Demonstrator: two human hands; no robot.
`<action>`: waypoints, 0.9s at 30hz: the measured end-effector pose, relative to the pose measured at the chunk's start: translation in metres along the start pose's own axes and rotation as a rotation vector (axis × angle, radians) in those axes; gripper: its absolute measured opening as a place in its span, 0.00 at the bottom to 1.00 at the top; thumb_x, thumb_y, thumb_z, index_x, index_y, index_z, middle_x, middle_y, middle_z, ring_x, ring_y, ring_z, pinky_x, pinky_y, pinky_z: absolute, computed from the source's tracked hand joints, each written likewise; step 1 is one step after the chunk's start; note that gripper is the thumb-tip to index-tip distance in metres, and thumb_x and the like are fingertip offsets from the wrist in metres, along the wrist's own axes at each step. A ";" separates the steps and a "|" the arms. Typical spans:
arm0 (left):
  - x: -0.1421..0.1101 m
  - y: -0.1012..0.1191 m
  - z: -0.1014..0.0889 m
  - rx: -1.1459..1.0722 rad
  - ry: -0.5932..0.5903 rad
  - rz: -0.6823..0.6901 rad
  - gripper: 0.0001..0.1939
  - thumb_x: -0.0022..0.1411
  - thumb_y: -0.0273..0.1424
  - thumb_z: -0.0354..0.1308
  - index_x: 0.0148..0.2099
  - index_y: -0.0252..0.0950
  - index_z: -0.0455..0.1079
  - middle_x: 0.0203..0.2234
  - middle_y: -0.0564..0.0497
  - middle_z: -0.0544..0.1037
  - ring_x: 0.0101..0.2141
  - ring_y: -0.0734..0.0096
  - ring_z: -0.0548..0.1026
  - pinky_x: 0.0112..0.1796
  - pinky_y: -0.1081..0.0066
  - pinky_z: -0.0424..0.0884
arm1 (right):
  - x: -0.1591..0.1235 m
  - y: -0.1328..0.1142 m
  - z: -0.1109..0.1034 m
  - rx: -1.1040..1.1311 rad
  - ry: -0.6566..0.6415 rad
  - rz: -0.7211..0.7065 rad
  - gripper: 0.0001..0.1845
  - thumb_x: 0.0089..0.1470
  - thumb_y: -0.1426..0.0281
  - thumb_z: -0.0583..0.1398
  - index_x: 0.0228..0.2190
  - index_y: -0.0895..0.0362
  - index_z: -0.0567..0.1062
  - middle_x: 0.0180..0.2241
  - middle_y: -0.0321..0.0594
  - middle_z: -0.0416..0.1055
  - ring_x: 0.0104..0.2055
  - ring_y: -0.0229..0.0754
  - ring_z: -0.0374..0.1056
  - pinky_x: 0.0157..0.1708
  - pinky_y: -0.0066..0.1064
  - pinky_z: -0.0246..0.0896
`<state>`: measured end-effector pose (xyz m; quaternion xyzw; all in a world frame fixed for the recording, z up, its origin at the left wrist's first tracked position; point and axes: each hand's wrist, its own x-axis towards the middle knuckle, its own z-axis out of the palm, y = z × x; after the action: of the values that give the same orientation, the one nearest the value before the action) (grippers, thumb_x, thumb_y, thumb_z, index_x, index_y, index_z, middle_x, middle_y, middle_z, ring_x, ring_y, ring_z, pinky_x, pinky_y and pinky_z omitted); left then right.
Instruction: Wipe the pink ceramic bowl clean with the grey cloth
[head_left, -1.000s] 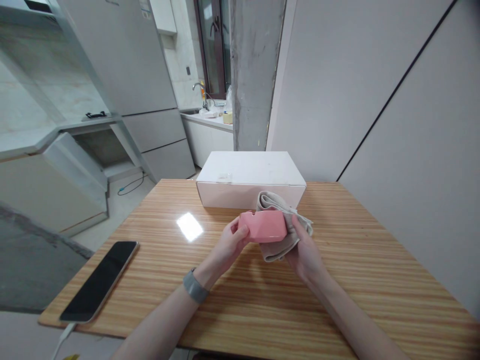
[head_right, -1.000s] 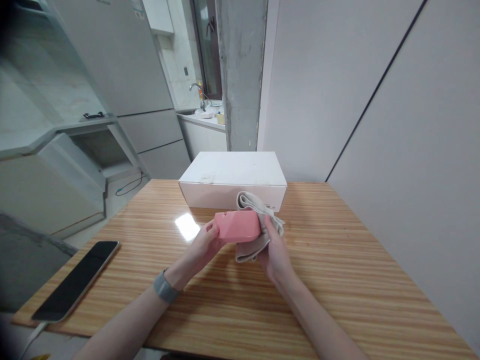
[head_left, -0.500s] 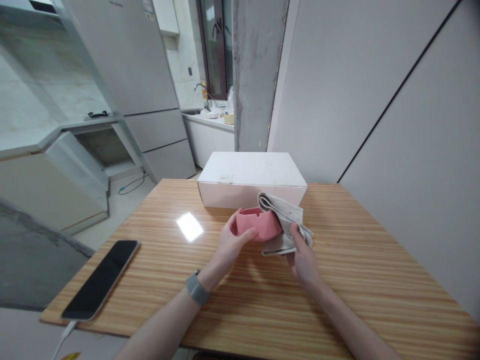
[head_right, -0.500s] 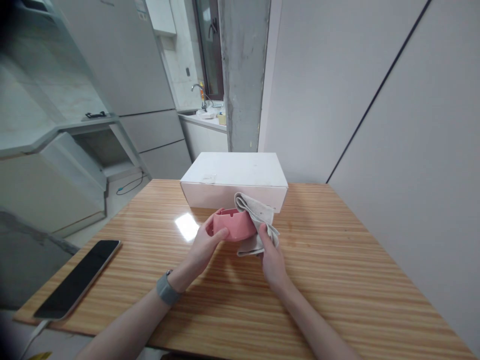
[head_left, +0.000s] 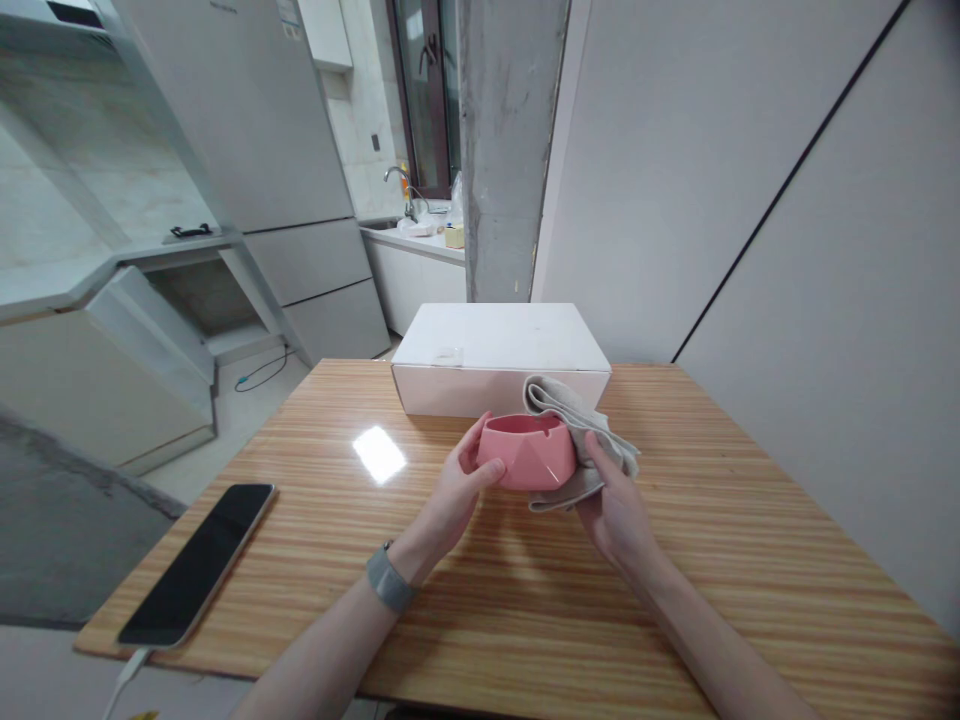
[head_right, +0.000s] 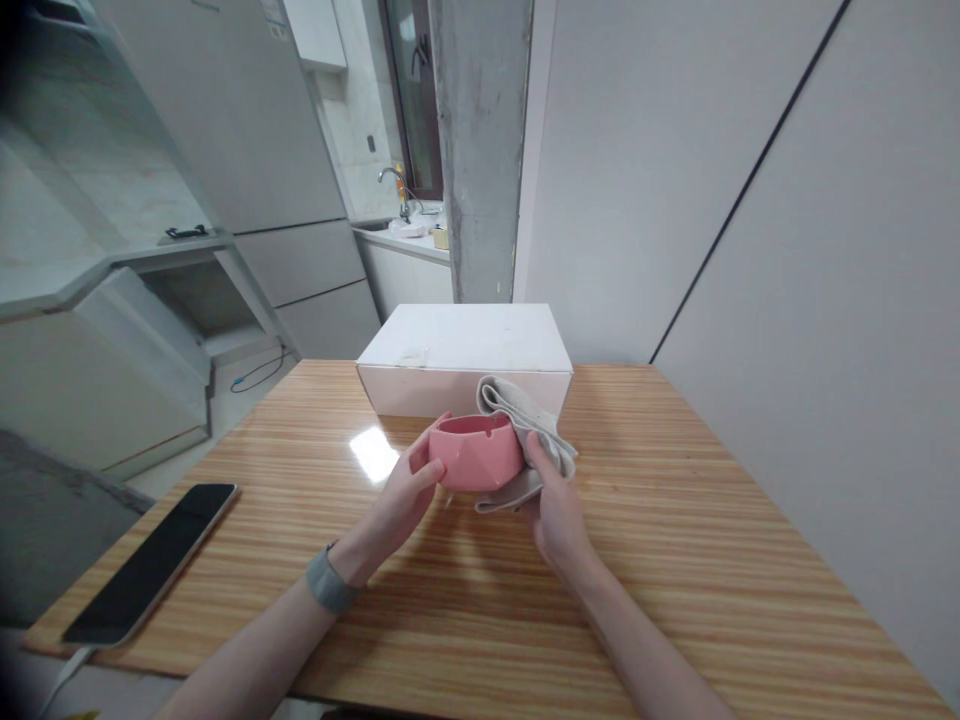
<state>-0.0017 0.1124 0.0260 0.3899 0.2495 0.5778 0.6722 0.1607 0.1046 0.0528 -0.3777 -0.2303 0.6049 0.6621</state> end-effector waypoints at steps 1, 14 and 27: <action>-0.001 0.001 0.000 -0.022 -0.017 -0.012 0.43 0.49 0.35 0.70 0.65 0.37 0.58 0.59 0.40 0.67 0.59 0.52 0.64 0.58 0.57 0.58 | -0.001 0.000 0.001 0.006 0.007 0.015 0.21 0.44 0.57 0.68 0.40 0.53 0.80 0.43 0.37 0.80 0.48 0.51 0.74 0.43 0.38 0.73; 0.000 0.004 0.003 -0.014 0.015 -0.032 0.43 0.46 0.35 0.71 0.63 0.36 0.59 0.56 0.38 0.70 0.54 0.51 0.69 0.54 0.58 0.64 | -0.003 0.006 0.001 0.005 0.024 0.008 0.24 0.39 0.53 0.69 0.37 0.52 0.80 0.40 0.38 0.81 0.50 0.52 0.73 0.47 0.39 0.71; 0.003 -0.001 -0.002 0.045 0.099 -0.042 0.37 0.53 0.35 0.67 0.63 0.37 0.59 0.56 0.41 0.70 0.55 0.56 0.68 0.54 0.62 0.63 | -0.008 0.006 0.008 0.014 0.016 -0.041 0.22 0.33 0.54 0.72 0.31 0.51 0.80 0.34 0.36 0.82 0.52 0.53 0.71 0.50 0.42 0.69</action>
<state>-0.0019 0.1158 0.0247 0.3707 0.3037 0.5765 0.6619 0.1493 0.0982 0.0544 -0.3732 -0.2285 0.5895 0.6790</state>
